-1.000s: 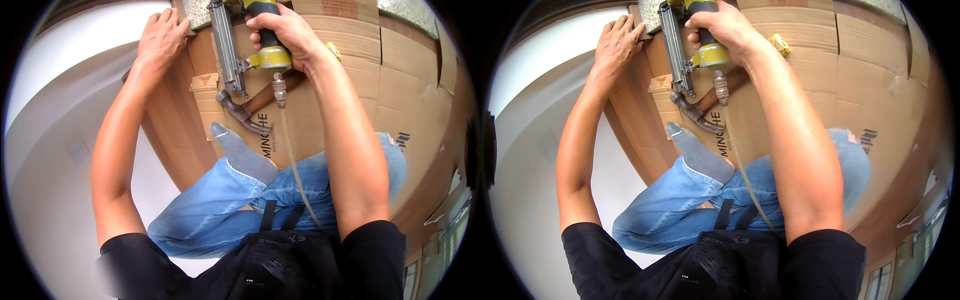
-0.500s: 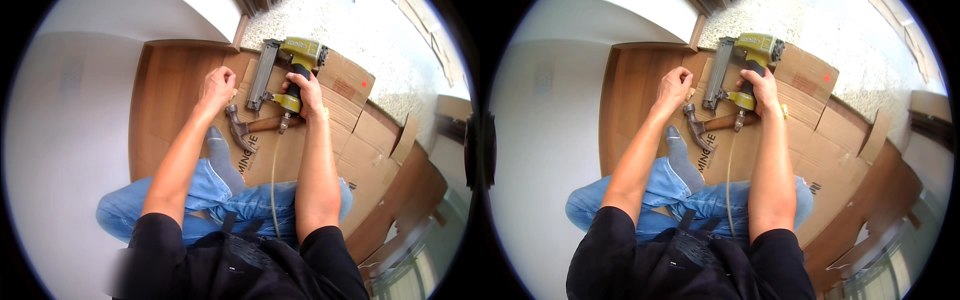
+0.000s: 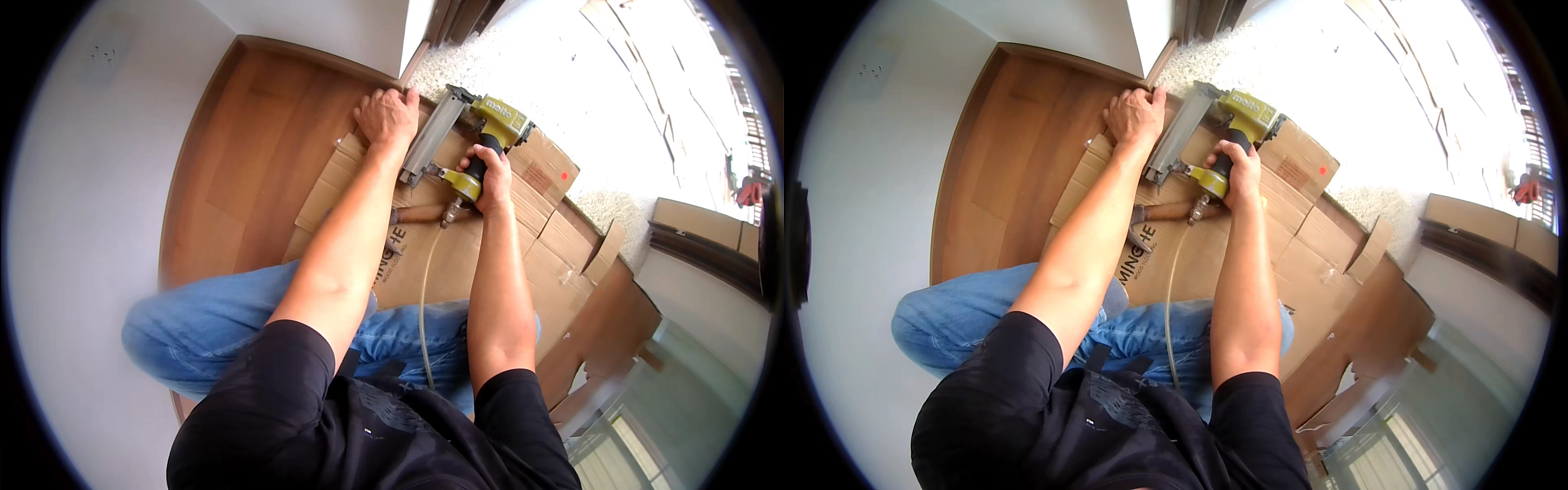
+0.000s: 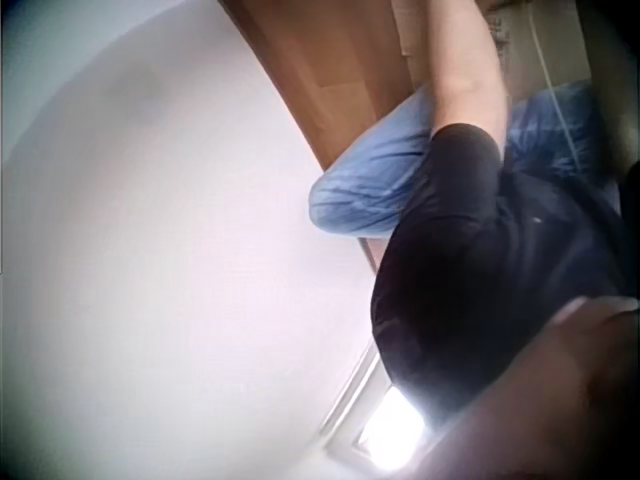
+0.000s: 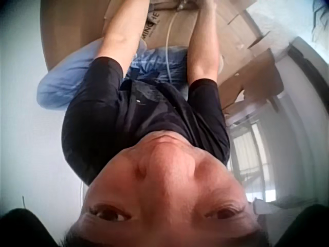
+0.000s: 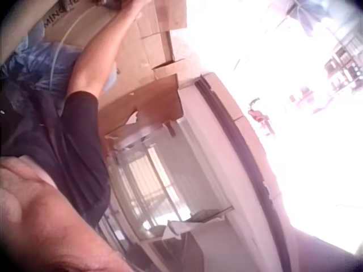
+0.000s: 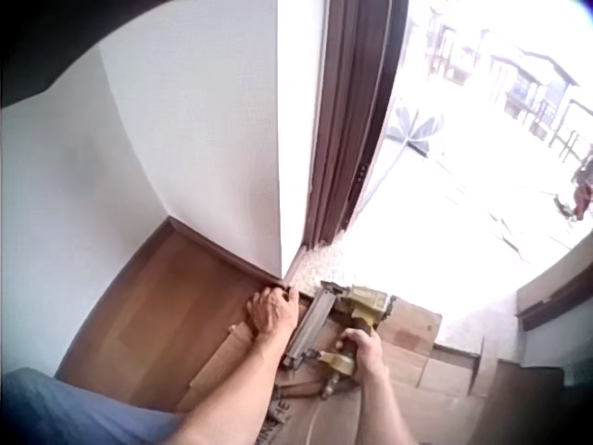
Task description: The person installs a wooden baseboard along a wall by hand and using a hammer and a nail gun. The person positions the board, hammers it in places, and then uses a pneumatic nail gun to secure it, later reloading the nail gun with a strip of nails.
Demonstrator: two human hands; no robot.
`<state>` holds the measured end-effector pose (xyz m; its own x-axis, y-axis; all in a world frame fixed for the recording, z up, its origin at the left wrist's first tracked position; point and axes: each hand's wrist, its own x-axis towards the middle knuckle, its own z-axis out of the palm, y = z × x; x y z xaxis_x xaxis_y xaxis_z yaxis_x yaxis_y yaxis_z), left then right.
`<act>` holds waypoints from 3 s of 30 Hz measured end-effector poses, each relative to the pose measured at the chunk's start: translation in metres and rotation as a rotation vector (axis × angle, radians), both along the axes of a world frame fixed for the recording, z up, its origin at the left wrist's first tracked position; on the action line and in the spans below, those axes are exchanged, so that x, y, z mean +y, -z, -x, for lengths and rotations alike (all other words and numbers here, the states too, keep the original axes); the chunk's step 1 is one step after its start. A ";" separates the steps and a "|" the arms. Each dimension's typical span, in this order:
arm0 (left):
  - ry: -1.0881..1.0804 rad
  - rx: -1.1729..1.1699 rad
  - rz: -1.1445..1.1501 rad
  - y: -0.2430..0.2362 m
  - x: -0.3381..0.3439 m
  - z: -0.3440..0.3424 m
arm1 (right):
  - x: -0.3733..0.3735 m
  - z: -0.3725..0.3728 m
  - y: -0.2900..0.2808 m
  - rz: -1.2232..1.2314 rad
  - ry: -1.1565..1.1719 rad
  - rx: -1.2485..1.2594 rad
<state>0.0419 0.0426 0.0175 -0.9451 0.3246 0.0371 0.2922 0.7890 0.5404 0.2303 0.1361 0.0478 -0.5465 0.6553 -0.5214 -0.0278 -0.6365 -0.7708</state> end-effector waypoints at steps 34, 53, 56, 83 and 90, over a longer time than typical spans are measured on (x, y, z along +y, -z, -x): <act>0.156 0.217 -0.004 0.020 -0.014 0.026 | -0.001 0.005 0.001 0.042 0.033 0.014; 0.100 0.209 0.075 0.015 -0.007 0.032 | 0.008 -0.031 -0.088 -1.806 -0.654 -1.051; 0.108 0.242 0.076 0.020 -0.002 0.031 | 0.043 -0.036 -0.079 -2.304 -0.910 -0.985; 0.131 0.362 0.012 0.020 -0.011 0.029 | 0.107 0.075 -0.022 -1.147 -1.072 0.230; 0.109 0.364 0.018 0.023 -0.009 0.030 | 0.112 0.082 -0.015 -1.145 -1.073 0.337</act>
<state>0.0119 0.0336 -0.0053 -0.8310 0.4260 0.3578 0.5453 0.7513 0.3718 0.1479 0.2481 0.0631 -0.9719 -0.1461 0.1846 -0.2292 0.4071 -0.8842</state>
